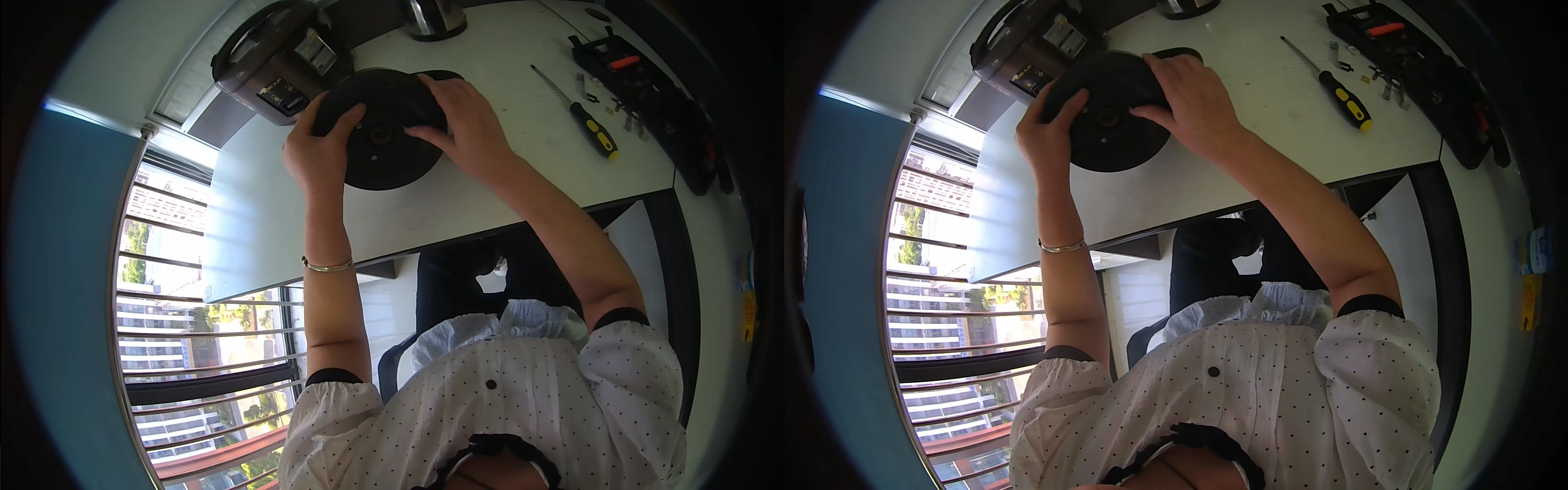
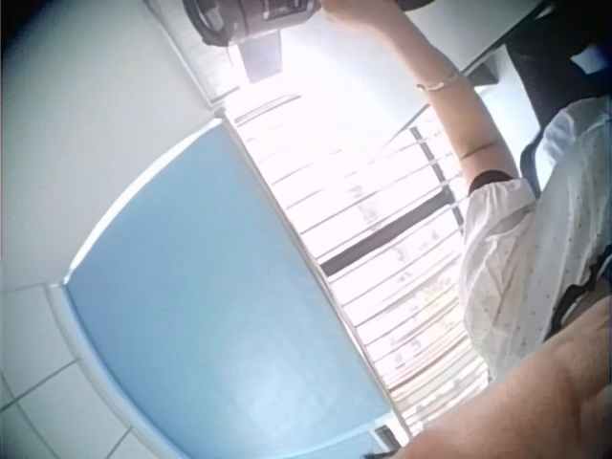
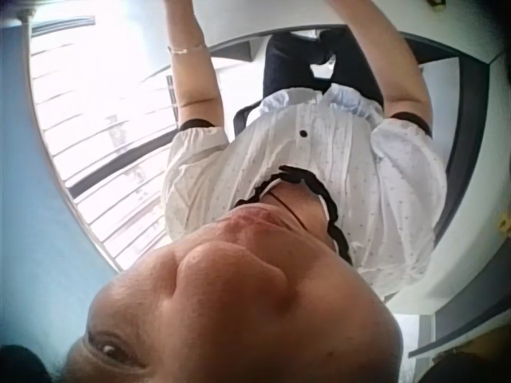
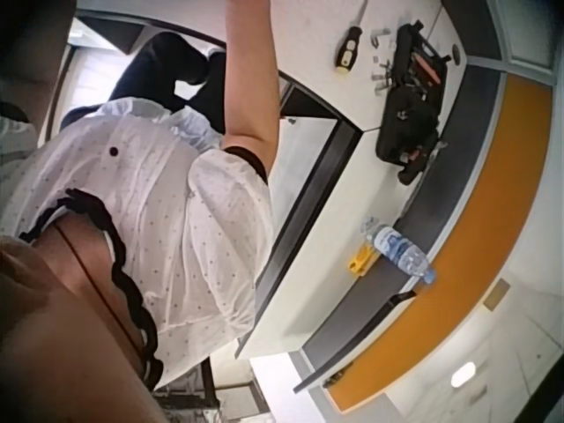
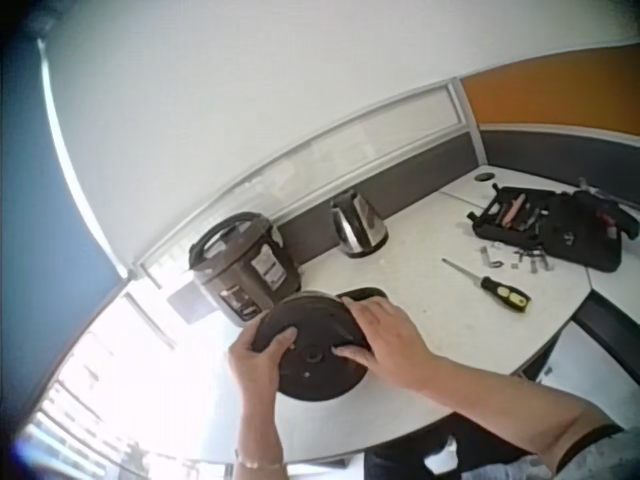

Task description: The person assembles the base of a small appliance by inserting screws and tightening them with a screwdriver. They repeatedly place screws into holes and use the tool to secure them.

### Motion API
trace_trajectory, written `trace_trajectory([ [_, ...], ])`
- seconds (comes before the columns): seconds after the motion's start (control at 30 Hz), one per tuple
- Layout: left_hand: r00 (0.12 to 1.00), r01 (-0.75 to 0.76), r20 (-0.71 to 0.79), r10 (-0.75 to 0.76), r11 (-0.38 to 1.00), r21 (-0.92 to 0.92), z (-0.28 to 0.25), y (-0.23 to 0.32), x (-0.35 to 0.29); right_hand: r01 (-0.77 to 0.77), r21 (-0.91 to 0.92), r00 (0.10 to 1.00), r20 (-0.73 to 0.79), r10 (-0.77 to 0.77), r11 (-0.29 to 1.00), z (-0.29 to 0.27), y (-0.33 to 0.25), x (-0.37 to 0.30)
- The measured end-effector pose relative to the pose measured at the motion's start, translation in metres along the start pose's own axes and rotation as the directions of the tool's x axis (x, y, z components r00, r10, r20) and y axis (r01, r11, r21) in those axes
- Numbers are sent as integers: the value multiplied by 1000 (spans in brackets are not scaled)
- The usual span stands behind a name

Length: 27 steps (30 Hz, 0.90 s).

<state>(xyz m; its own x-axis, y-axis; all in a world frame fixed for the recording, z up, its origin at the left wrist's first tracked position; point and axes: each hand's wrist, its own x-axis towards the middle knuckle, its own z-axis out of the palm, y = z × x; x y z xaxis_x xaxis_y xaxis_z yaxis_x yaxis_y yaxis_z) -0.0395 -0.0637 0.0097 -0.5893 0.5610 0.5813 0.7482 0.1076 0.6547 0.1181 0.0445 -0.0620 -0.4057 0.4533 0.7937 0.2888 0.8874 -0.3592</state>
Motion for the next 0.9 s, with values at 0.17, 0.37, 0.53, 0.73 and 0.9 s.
trace_trajectory([
  [0.17, 999, 37, 6, -37, 999, -4, -1, 6, -7, 11, 5, 999, -43, -11, 1000, 1, -2, 0],
  [0.37, 985, -169, 19, 170, 945, 280, 5, 1, -17, -4, 36, 1000, -18, 5, 999, -2, 1, -7],
  [0.53, 977, -197, 137, 161, 928, 315, 1, 9, -18, 12, -3, 1000, -2, -12, 1000, -4, 1, -10],
  [0.73, 969, -247, 109, 224, 920, 305, 2, 5, -18, -3, 9, 1000, 24, 2, 1000, -5, 2, -12],
  [0.9, 977, -212, 47, 207, 934, 288, 3, -1, -22, 6, -21, 1000, -18, -6, 1000, -1, 3, -13],
])
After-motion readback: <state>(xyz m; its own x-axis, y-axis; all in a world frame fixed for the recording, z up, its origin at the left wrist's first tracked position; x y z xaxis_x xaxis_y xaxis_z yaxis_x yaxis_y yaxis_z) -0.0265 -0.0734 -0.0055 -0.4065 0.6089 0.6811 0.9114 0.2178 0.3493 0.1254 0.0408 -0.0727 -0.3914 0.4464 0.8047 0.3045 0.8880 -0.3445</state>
